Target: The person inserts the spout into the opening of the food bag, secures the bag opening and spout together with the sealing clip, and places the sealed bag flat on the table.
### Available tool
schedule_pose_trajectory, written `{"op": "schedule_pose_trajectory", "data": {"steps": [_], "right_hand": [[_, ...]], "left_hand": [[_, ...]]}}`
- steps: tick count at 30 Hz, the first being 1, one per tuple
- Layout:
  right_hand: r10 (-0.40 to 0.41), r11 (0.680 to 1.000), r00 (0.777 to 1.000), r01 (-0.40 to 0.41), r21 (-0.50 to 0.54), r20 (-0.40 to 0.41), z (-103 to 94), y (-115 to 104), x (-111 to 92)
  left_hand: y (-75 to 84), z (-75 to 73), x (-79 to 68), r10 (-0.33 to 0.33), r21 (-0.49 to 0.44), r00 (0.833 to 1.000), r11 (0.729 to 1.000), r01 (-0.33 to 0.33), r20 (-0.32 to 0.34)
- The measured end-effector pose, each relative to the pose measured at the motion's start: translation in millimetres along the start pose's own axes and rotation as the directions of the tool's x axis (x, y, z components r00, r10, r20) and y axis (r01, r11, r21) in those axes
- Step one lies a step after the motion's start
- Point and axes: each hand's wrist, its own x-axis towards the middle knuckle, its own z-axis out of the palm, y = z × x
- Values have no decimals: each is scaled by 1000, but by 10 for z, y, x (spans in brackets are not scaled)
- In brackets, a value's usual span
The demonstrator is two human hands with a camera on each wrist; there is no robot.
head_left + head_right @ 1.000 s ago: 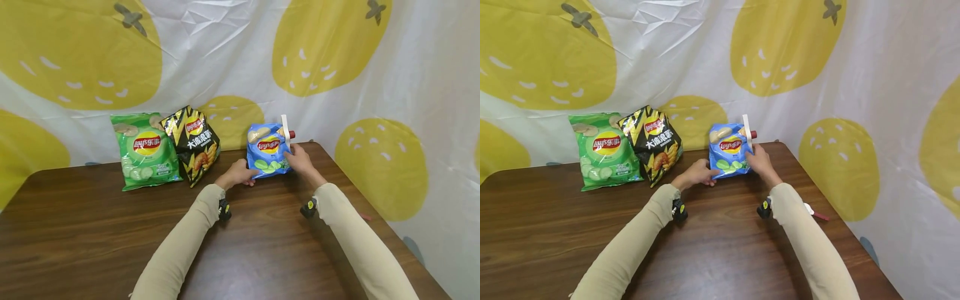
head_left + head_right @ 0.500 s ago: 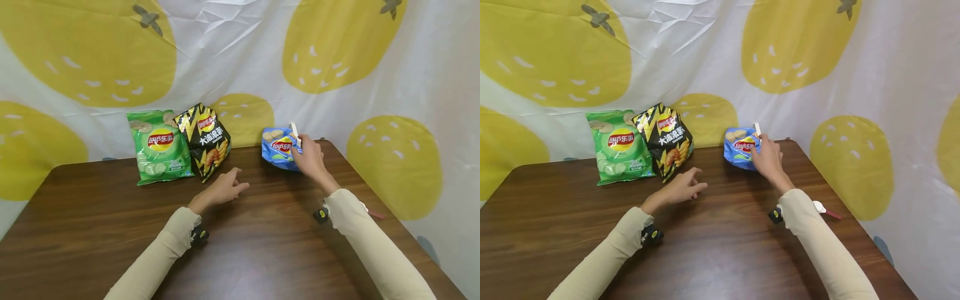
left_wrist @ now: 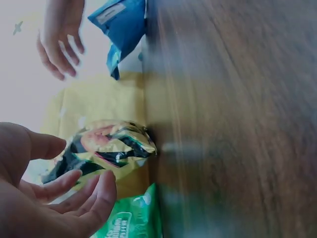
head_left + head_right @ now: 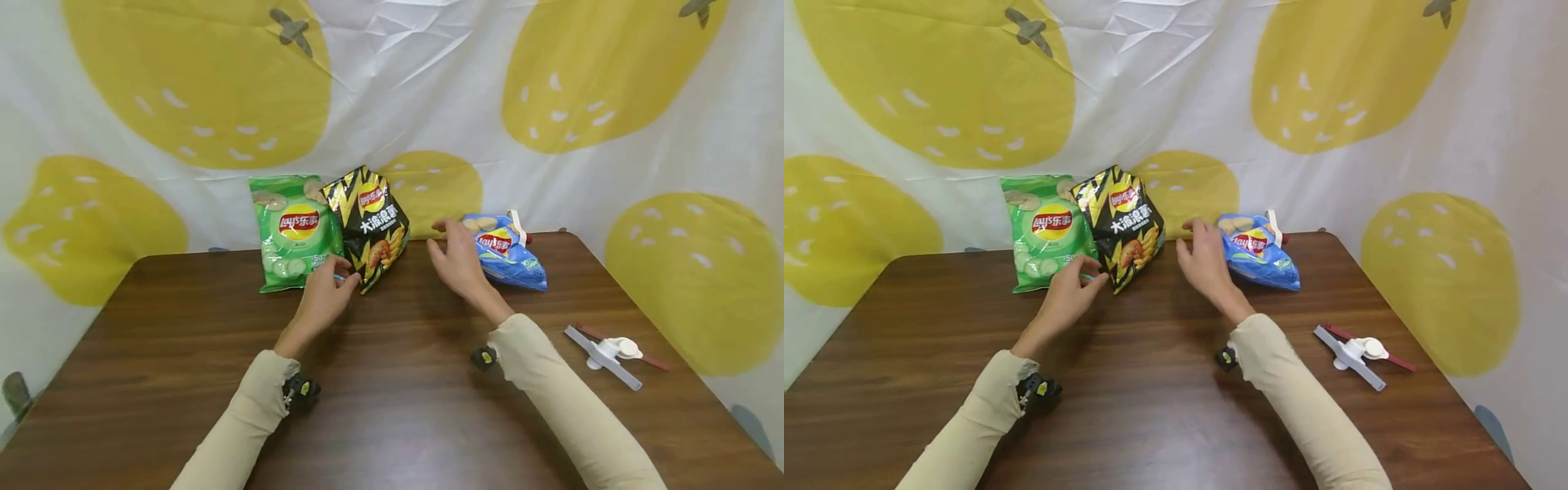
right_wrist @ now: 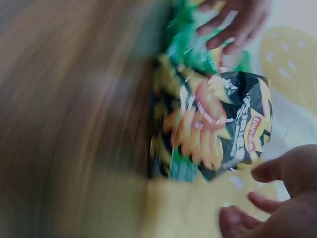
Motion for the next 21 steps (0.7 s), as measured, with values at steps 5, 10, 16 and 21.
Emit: {"op": "schedule_pose_trajectory", "data": {"steps": [5,10,16,21], "right_hand": [[340,810,891,-440,388,300,270,-4,67],[393,738,839,-532,415,376,443,106,98],[330,719,811,-547,429,482,552,332,165],[300,688,805,-554,469,511,577,346,207]], "left_hand": [[-67,77,33,-47,-46,999,998,48,21],[-108,129,61,-127,-186,979,970,156,162],[-152,133,76,-192,-306,917,902,306,351],[-247,91,113,-170,-368,887,864,344,430]]}}
